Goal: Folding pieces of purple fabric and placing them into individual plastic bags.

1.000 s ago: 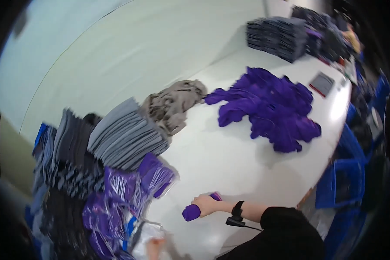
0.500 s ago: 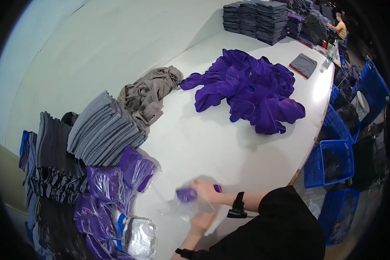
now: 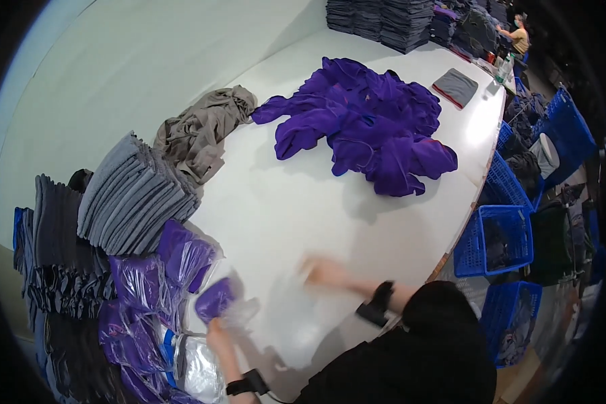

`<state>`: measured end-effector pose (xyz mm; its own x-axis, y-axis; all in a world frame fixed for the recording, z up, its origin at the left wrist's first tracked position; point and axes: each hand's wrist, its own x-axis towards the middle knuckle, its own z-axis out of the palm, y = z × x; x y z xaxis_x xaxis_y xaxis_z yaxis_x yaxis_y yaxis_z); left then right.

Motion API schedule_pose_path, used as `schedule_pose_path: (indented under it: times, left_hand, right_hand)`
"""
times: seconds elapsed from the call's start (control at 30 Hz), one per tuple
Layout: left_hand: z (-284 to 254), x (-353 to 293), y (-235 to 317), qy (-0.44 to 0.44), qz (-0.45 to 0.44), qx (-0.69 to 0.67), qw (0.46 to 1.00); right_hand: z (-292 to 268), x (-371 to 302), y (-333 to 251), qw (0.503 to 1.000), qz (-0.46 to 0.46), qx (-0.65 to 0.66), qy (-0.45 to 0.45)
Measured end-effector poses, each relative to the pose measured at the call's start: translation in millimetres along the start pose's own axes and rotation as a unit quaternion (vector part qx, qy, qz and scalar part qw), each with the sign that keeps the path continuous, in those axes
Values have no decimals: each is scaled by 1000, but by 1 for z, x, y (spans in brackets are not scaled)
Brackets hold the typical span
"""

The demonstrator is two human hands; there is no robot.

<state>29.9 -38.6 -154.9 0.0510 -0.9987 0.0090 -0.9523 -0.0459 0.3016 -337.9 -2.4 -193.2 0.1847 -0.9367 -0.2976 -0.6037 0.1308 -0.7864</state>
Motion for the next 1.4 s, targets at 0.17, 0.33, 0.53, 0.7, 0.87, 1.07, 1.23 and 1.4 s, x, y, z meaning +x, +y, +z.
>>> schedule_pose_path:
  times: [0.17, 0.33, 0.53, 0.7, 0.87, 1.07, 1.23, 1.4]
  left_hand:
    - [-50, -20, -26, 19, 107, 58, 992]
    - [-64, -34, 77, 153, 205, -51, 965]
    - [-33, -50, 137, -44, 325, -233, 915]
    - [-56, -68, 238, 1, 458, -384, 802]
    - [-38, -80, 229, -336, 451, -271, 782]
    - [-46, -74, 212, -402, -35, -597, 694]
    - [-46, -63, 184, -411, -181, -744, 494]
    - [-85, -69, 163, -454, -6, -675, 582]
  right_hand:
    - [-146, -42, 104, 698, 275, -189, 633]
    - [-88, -68, 41, 900, 178, -279, 283]
    - [-200, -106, -71, 795, -125, 153, 573]
    - [-142, -141, -119, 960, -266, 65, -66]
    - [-124, -168, -70, 862, -333, 242, -296]
    - [-29, -103, -93, 652, -74, 748, -101]
    - [-67, -80, -104, 794, 34, 603, 61]
    - [-70, -102, -124, 953, 46, 281, 103]
